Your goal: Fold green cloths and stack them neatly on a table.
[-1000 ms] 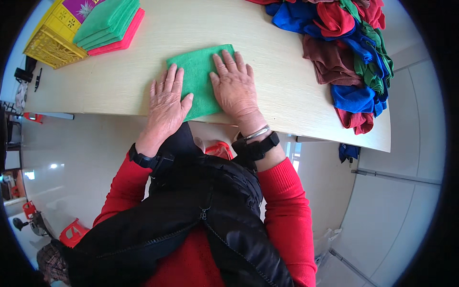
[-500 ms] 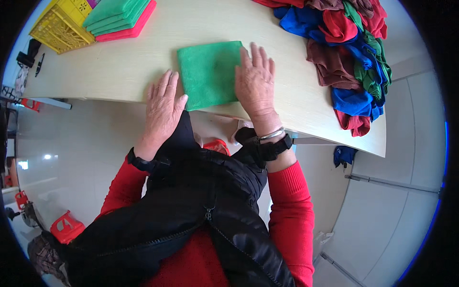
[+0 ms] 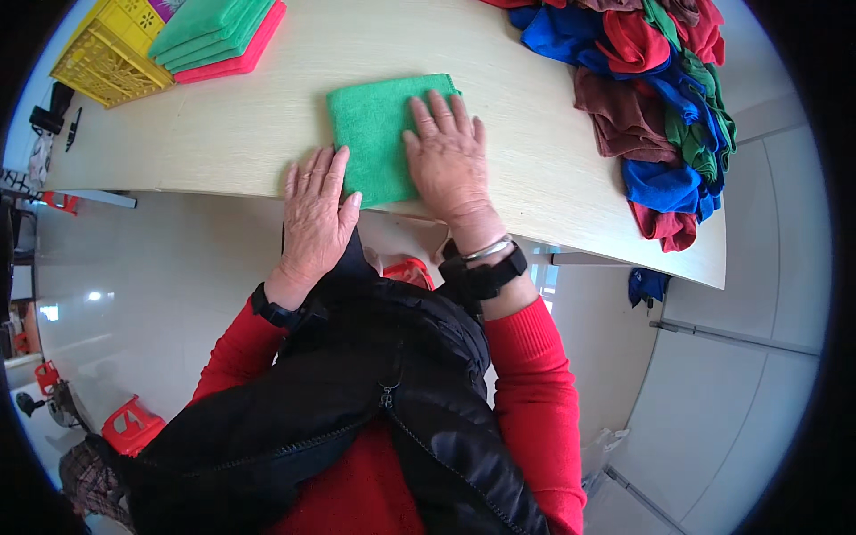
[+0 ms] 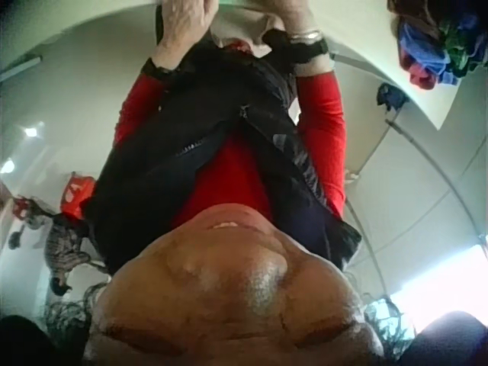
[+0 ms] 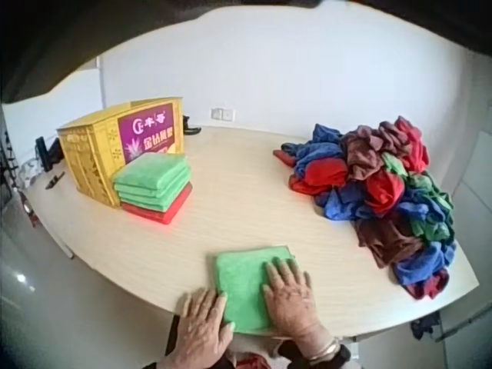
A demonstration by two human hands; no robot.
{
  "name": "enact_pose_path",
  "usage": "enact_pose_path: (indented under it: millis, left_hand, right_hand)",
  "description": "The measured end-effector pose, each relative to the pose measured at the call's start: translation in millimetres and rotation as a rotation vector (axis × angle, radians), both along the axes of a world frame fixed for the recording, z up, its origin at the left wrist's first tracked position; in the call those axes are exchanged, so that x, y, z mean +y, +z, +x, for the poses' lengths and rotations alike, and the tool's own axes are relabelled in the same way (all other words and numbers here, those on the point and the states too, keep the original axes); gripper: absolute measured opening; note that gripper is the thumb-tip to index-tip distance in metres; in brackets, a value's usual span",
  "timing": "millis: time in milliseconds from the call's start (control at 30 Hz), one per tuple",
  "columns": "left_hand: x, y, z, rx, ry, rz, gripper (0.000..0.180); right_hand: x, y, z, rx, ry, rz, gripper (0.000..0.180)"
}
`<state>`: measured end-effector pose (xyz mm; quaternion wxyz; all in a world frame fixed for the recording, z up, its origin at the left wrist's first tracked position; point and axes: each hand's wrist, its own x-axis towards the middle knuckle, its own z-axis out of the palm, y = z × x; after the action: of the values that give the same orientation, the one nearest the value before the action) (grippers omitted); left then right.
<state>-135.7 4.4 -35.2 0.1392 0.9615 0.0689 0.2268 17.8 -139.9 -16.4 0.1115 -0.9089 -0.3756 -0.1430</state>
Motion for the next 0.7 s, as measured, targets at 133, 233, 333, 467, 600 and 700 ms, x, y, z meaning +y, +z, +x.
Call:
enact_pose_path:
  millis: [133, 233, 333, 467, 600, 700]
  left_hand:
    - [1.9, 1.8, -1.3, 0.004, -0.01, -0.021, 0.06]
    - [5.4, 2.6, -0.2, -0.008, -0.024, -0.025, 0.06]
    - [15.6, 1.6, 4.9, -0.081, -0.058, -0.232, 0.062]
    - [15.1, 14.9, 39.0, -0.05, -0.068, -0.008, 0.066]
    - [14.3, 6.0, 66.1, 0.092, -0.095, 0.089, 0.069]
    - [17.2, 5.9, 64.2, 0.106, -0.116, 0.077, 0.071]
  right_hand:
    - [-28.8, -3.7, 21.6, 0.018, -0.135, -0.013, 0.051]
    - [-30.3, 2.9, 28.3, -0.037, -0.192, -0.056, 0.051]
    - [-20.3, 13.5, 29.9, -0.159, -0.22, -0.14, 0.05]
    - [12.0, 5.7, 31.0, -0.036, 0.092, 0.004, 0.051]
    - [18.5, -7.4, 38.0, -0.006, 0.095, -0.043, 0.052]
    - [12.4, -6.8, 37.8, 0.021, 0.092, 0.007, 0.053]
